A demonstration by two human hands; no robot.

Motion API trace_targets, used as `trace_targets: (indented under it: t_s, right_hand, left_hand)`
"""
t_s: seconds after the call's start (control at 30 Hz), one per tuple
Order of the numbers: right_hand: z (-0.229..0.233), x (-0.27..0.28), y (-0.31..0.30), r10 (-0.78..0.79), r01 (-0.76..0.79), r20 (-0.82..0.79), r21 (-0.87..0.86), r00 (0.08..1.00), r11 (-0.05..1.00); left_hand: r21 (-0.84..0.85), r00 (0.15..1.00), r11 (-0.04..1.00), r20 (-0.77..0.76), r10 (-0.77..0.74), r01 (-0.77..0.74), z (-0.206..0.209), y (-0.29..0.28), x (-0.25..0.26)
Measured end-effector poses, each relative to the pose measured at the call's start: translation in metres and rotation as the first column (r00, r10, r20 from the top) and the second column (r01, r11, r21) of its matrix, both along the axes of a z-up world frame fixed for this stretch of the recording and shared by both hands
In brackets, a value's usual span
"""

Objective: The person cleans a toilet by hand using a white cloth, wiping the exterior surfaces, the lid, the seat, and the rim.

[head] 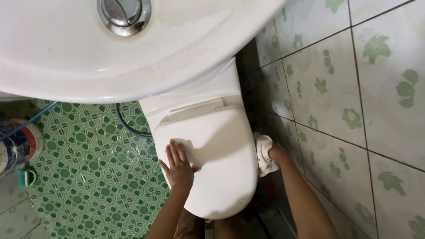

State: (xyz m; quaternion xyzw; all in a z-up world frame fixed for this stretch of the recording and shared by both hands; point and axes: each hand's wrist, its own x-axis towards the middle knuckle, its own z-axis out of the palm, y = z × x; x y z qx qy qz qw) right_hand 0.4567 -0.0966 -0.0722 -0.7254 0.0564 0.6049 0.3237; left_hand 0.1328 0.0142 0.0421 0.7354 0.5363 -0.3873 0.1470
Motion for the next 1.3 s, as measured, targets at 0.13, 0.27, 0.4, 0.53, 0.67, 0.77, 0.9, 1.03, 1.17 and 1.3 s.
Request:
trace_targets:
  t_s: [0.13,0.27,0.4,0.53,0.67,0.77,0.9,1.03,1.17,1.3]
  right_hand:
    - [0.009,0.020,0.040,0.088,-0.091,0.040,0.084,0.995,0.992]
    - [-0.001,0.046,0.096,0.220,-0.440,0.412,0.579,0.884,0.686]
    - [-0.016,0.013,0.103,0.209,-0.351,0.352,0.412,0.912,0.841]
    - [-0.022,-0.009,0.032,0.162,-0.222,0.227,0.270,0.960,0.937]
    - [-0.034,-0.047,-0.058,0.129,-0.152,0.234,0.081,0.964,0.985]
    - [-0.044,-0.076,-0.109,-0.045,0.034,0.129,0.087,0.991,0.996]
    - [-0.028,-0.113,-0.145,-0.210,0.211,0.036,-0.037,0.977,0.977]
    - [0.011,-0.154,-0.167,-0.389,0.379,-0.003,-0.212,0.921,0.901]
    - [-0.005,-0.158,-0.177,-0.310,0.360,0.222,-0.235,0.924,0.903]
    - [-0.019,-0.111,-0.143,-0.025,0.014,0.605,0.023,0.796,1.000]
  left_hand:
    - [0.068,0.999,0.997,0.031,-0.026,0.023,-0.004,0.002,-0.004]
    - [0.014,0.999,1.000,0.034,0.015,-0.016,-0.006,0.001,-0.006]
    - [0.033,0.999,0.999,0.036,0.007,-0.008,-0.002,0.003,-0.003]
    - [0.039,0.999,0.999,0.031,-0.013,0.012,0.003,0.005,-0.001]
    - [0.035,0.999,0.999,0.041,-0.013,0.012,0.003,0.003,-0.002]
    - [0.065,0.998,0.998,0.059,-0.028,0.025,0.000,0.002,-0.005]
    - [0.072,0.997,0.996,0.053,-0.053,0.049,-0.004,0.000,-0.008]
    - [0.066,0.998,0.996,0.037,-0.058,0.056,-0.010,0.001,-0.008]
    - [0.070,0.997,0.996,0.047,-0.062,0.059,-0.012,-0.003,-0.010]
    - [0.051,0.998,0.997,0.045,-0.054,0.051,-0.011,0.001,-0.009]
